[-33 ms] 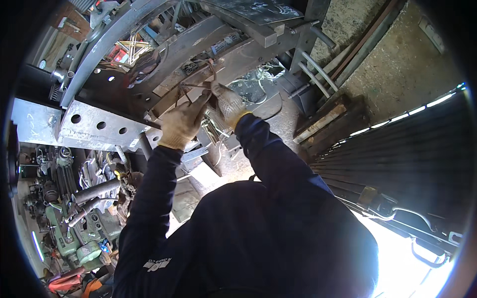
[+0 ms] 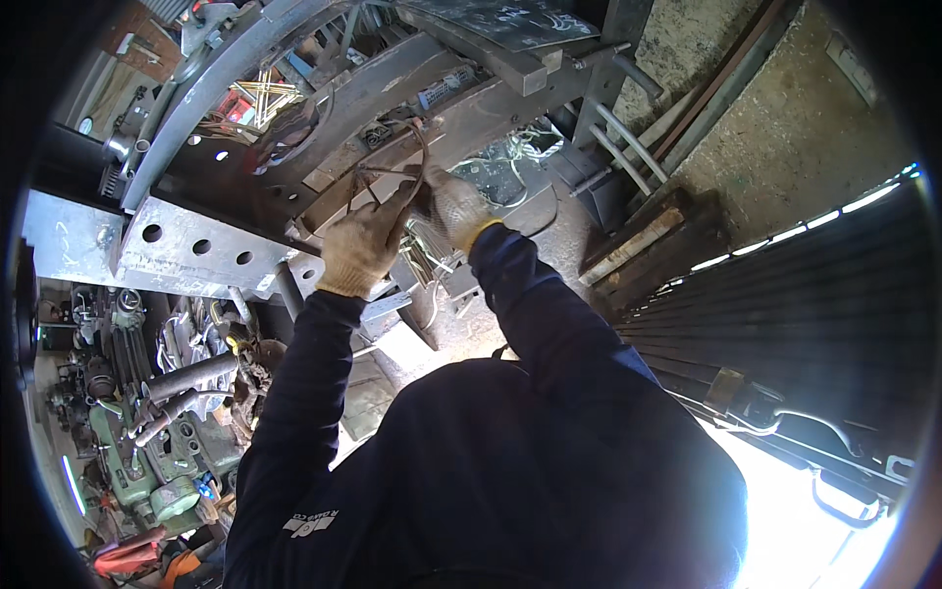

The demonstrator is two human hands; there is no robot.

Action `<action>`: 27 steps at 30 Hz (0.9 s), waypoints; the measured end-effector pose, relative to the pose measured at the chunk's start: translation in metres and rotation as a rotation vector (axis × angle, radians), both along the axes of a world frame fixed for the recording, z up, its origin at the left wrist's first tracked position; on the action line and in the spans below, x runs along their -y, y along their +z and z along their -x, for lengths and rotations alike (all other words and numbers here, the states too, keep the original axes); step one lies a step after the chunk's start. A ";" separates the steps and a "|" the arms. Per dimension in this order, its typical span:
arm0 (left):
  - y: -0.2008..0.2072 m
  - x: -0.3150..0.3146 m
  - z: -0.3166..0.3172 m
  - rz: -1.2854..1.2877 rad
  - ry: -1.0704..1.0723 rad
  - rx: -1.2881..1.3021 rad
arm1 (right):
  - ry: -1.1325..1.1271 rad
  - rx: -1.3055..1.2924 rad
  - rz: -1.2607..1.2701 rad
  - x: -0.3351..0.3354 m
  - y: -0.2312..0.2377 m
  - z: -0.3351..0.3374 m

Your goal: The person bends metal wires around a circular frame by hand, repeatedly picking up wire pieces and shaping them against the metal structure.

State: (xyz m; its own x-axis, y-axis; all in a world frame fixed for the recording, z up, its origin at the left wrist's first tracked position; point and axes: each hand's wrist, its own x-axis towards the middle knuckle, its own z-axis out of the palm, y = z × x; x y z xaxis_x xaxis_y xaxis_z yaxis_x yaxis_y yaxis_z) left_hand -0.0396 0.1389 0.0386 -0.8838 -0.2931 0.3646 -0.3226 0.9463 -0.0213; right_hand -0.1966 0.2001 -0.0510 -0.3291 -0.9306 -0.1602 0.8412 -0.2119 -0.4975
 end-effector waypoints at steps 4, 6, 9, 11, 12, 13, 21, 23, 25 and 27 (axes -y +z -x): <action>-0.015 -0.015 -0.004 -0.023 0.059 -0.162 | 0.112 -0.161 -0.080 -0.017 0.004 0.024; -0.012 -0.017 -0.006 -0.123 -0.003 -0.354 | 0.123 -0.169 -0.037 -0.025 0.004 0.026; 0.004 -0.017 -0.015 -0.210 -0.074 -0.639 | 0.125 -0.108 -0.005 -0.037 0.005 0.021; 0.019 -0.018 -0.031 -1.186 0.212 -0.606 | -0.183 -0.224 -0.179 -0.046 0.010 0.016; 0.027 -0.016 -0.038 -1.538 0.100 -0.723 | -0.194 -0.233 -0.152 -0.051 0.015 0.016; 0.034 -0.016 -0.048 -1.530 0.133 -0.734 | -0.178 -0.227 -0.107 -0.054 0.022 0.017; 0.036 -0.033 -0.132 -2.108 -0.007 -0.986 | 0.069 -0.527 0.115 -0.063 0.099 -0.010; 0.028 -0.041 -0.160 -1.868 0.183 -0.949 | 0.176 -0.542 0.009 -0.060 0.109 -0.033; 0.018 -0.059 -0.192 -1.577 0.261 -1.016 | 0.132 -0.746 -0.076 -0.053 0.111 -0.067; 0.017 -0.076 -0.244 -1.065 0.407 -0.680 | 0.303 -0.825 -0.017 -0.044 0.109 -0.106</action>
State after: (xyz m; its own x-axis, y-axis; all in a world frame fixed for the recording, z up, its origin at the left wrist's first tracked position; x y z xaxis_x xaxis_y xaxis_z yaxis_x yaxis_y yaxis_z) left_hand 0.2048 0.2148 0.0560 -0.3994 -0.9082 0.1254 -0.2361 0.2341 0.9431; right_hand -0.0903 0.2436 0.0584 -0.0858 -0.9963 0.0049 0.2309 -0.0247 -0.9727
